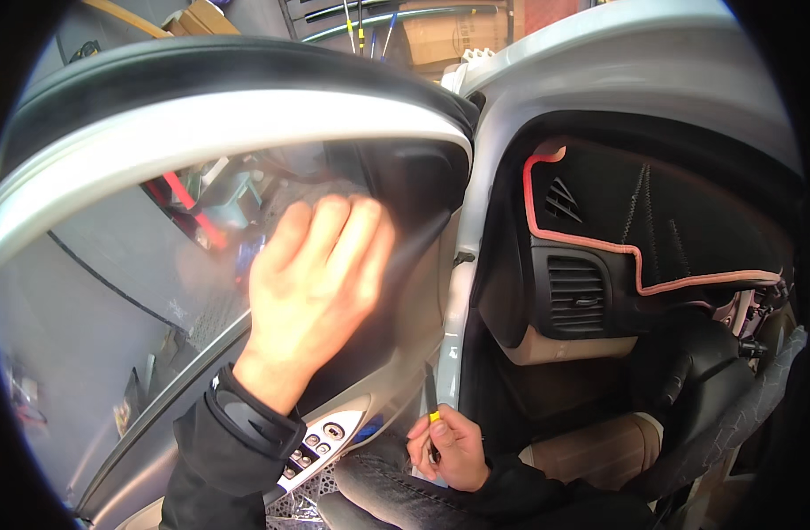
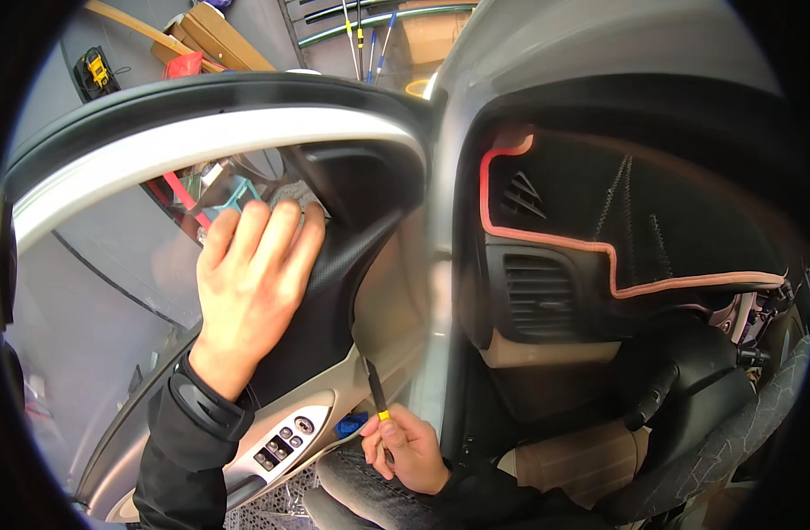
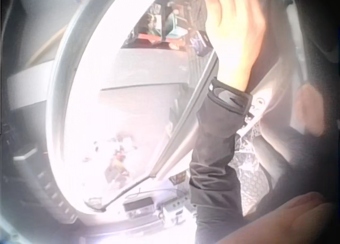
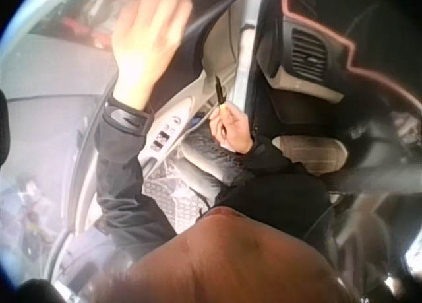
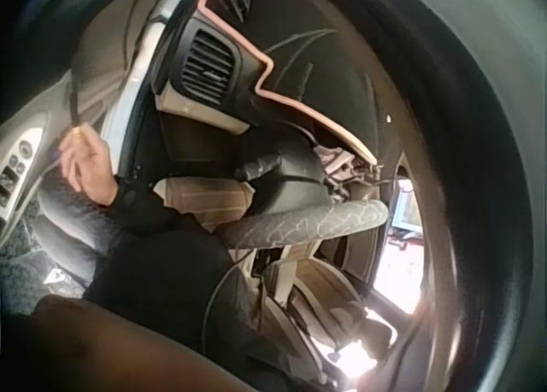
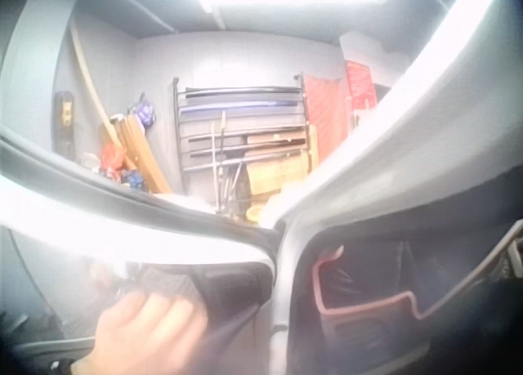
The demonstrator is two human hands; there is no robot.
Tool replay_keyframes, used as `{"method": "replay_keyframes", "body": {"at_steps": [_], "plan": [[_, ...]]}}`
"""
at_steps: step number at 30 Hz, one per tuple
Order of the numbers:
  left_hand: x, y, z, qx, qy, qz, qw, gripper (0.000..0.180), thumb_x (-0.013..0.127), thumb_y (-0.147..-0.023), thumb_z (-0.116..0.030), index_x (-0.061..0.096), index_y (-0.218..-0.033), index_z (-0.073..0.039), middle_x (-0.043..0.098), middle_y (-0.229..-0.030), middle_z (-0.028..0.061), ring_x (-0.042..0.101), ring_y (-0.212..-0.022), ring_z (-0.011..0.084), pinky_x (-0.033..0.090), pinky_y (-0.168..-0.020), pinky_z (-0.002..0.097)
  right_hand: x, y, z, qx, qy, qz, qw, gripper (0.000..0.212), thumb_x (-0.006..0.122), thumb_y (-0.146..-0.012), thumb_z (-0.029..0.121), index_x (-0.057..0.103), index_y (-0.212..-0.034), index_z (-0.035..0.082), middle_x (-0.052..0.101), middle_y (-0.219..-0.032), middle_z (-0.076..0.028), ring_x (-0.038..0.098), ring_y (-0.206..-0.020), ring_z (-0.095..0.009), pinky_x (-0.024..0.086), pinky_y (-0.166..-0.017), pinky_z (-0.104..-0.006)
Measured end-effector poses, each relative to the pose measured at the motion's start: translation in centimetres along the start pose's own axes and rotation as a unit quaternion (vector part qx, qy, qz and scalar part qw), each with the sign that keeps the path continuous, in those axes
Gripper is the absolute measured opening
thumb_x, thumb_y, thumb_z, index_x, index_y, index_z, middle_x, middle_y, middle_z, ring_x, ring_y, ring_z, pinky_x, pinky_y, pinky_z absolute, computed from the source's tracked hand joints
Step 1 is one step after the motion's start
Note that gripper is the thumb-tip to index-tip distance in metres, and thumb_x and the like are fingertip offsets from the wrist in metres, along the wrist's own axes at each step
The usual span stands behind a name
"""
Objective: The person removes a clear protective film from the interior surface of a car door panel. They peel the film by hand and use a small yellow tool to lift edges and trim excess material along the window frame.
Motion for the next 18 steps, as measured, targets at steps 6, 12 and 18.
{"method": "replay_keyframes", "body": {"at_steps": [6,12,18], "plan": [[1.3,-0.1,-0.2,0.002,0.005,0.046,0.999,0.021,0.068,-0.072,-0.013,0.070,-0.092,-0.008,0.057,-0.093,0.0031,0.058,-0.092,0.0189,0.045,-0.088,0.0344,0.0,-0.1,-2.2,0.036,-0.005,-0.016,0.999,0.036,0.039,-0.117,0.030,0.054,-0.113,-0.002,0.063,-0.079,-0.008,0.049,-0.052,-0.006,0.037,-0.051,-0.0195],[2.2,0.7,-2.8,-0.084,0.029,0.261,0.961,0.013,0.067,-0.075,-0.010,0.059,-0.085,-0.010,0.054,-0.087,0.0047,0.063,-0.079,0.0173,0.052,-0.074,0.0326,-0.5,-0.7,-2.6,0.059,0.013,-0.032,0.998,0.034,0.040,-0.117,0.029,0.056,-0.111,0.000,0.061,-0.078,-0.007,0.047,-0.052,-0.006,0.036,-0.050,-0.0192],[3.0,1.9,-2.2,-0.263,0.169,0.279,0.908,0.014,0.067,-0.085,-0.005,0.057,-0.094,-0.002,0.060,-0.093,0.0155,0.071,-0.069,0.0366,0.056,-0.062,0.0480,-0.6,-0.8,-3.2,0.072,0.017,-0.032,0.997,0.033,0.040,-0.117,0.029,0.056,-0.110,0.000,0.058,-0.074,-0.005,0.045,-0.052,-0.006,0.035,-0.050,-0.0198]]}}
Point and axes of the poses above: each hand's wrist, its own y-axis away from the middle knuckle, its own x-axis out of the palm, z = x × y, the point moved 6 cm from there along -y, towards the middle knuckle
